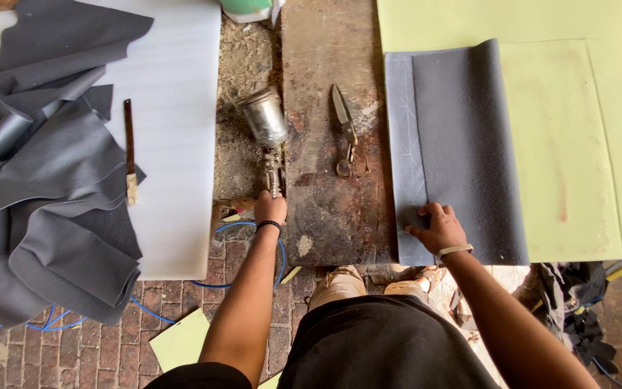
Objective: The person places a dark gray vinyl sheet with a grid pattern onto a light green foam board, smooths it, and uses a metal ruler to press the edges. They then use a spray gun to apply adhesive to the foam and fold the vinyl over the foam, pressing it down to adhere. The person repeats this process with additional vinyl and foam pieces.
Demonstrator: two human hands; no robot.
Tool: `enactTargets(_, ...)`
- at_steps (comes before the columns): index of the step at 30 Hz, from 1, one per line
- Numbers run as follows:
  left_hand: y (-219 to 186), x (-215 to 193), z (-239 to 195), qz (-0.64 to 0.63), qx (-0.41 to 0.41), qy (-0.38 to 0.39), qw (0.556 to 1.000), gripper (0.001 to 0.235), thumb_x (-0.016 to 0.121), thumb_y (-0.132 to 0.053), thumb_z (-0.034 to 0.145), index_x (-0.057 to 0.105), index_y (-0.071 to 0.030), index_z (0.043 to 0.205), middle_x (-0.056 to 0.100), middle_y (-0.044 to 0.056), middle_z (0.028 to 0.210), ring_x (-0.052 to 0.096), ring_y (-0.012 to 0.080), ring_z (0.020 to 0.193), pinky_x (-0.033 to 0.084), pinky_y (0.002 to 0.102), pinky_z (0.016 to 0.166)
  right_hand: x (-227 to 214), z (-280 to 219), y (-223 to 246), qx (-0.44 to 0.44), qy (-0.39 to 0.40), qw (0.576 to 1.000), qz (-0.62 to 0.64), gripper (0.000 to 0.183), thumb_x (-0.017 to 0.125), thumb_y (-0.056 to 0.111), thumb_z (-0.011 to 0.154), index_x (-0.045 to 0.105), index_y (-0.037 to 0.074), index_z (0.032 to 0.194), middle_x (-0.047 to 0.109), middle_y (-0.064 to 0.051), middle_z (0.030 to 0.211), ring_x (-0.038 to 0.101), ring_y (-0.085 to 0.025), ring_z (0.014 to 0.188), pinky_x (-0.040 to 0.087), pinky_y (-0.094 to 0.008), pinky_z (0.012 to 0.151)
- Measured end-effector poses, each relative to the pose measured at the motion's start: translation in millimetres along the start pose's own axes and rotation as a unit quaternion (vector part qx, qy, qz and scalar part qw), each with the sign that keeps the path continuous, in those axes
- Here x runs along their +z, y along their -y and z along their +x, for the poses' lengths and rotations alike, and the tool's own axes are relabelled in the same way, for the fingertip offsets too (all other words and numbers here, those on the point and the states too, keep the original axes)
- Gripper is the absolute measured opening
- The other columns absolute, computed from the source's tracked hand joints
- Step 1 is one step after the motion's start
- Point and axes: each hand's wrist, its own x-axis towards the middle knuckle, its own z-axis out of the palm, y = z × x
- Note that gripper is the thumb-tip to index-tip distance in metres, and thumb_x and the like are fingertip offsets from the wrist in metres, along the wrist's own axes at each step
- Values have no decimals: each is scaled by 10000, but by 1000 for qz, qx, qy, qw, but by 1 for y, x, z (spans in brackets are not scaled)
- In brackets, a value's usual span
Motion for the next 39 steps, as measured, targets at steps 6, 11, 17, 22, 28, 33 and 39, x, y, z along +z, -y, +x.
enactTargets(6, -47, -42, -54, 115, 77, -18, 990, 470, 679, -281, 851, 588, -77, 1265, 701, 204, 1152, 663, 398, 1094, 528, 506, 924, -14, -11, 6, 43, -17, 999, -2, 653, 867, 286, 741, 571, 144, 1305, 549, -157, 1331, 642, -341, 1144, 536, -410, 987)
enactTargets(11, -100, -18, -89, -5, 321, -66, 945, 376, 699, -138, 868, 604, -80, 1227, 634, 145, 1283, 606, 332, 1202, 485, 475, 1006, -20, -25, 3, 75, -53, 994, -61, 480, 707, 113, 814, 551, 124, 1269, 600, -153, 1285, 627, -313, 1185, 544, -411, 962)
enactTargets(17, -146, 77, -163, 19, 494, 174, 852, 294, 691, -60, 825, 689, -93, 1116, 659, 132, 1193, 608, 325, 1153, 486, 452, 1013, -58, -48, -32, 9, -187, 982, 30, 432, 591, 12, 845, 503, 62, 1264, 732, -143, 1021, 701, -335, 970, 570, -463, 815)
enactTargets(22, -176, 154, -213, 133, 582, 194, 778, 557, 721, -236, 815, 592, -59, 1327, 485, 224, 1461, 424, 393, 1392, 330, 513, 1168, -108, -81, -69, -118, -354, 924, 85, 375, 670, 23, 898, 473, 78, 1212, 744, -115, 997, 768, -250, 879, 611, -372, 737)
enactTargets(28, -212, 218, -247, 199, 614, 165, 745, 846, 683, -462, 844, 401, -42, 1523, 296, 259, 1619, 248, 444, 1490, 167, 588, 1202, -161, -99, -126, -145, -384, 907, 93, 470, 754, 26, 881, 462, 54, 1248, 786, -78, 1036, 757, -223, 813, 601, -331, 652)
enactTargets(33, -266, 270, -275, 291, 625, 176, 702, 832, 557, -575, 918, 401, -17, 1516, 358, 244, 1573, 264, 422, 1492, 124, 601, 1226, -170, -80, -200, 10, -345, 908, 238, 475, 739, 31, 899, 456, 45, 1280, 780, -120, 1069, 776, -211, 907, 618, -306, 768)
enactTargets(39, -330, 325, -324, 371, 586, 289, 660, 769, 461, -616, 1009, 404, -80, 1557, 407, 238, 1570, 314, 416, 1474, 129, 581, 1251, -166, -34, -286, 165, -286, 890, 314, 542, 768, 156, 922, 448, 25, 1339, 743, -169, 1120, 740, -241, 1028, 600, -343, 865)
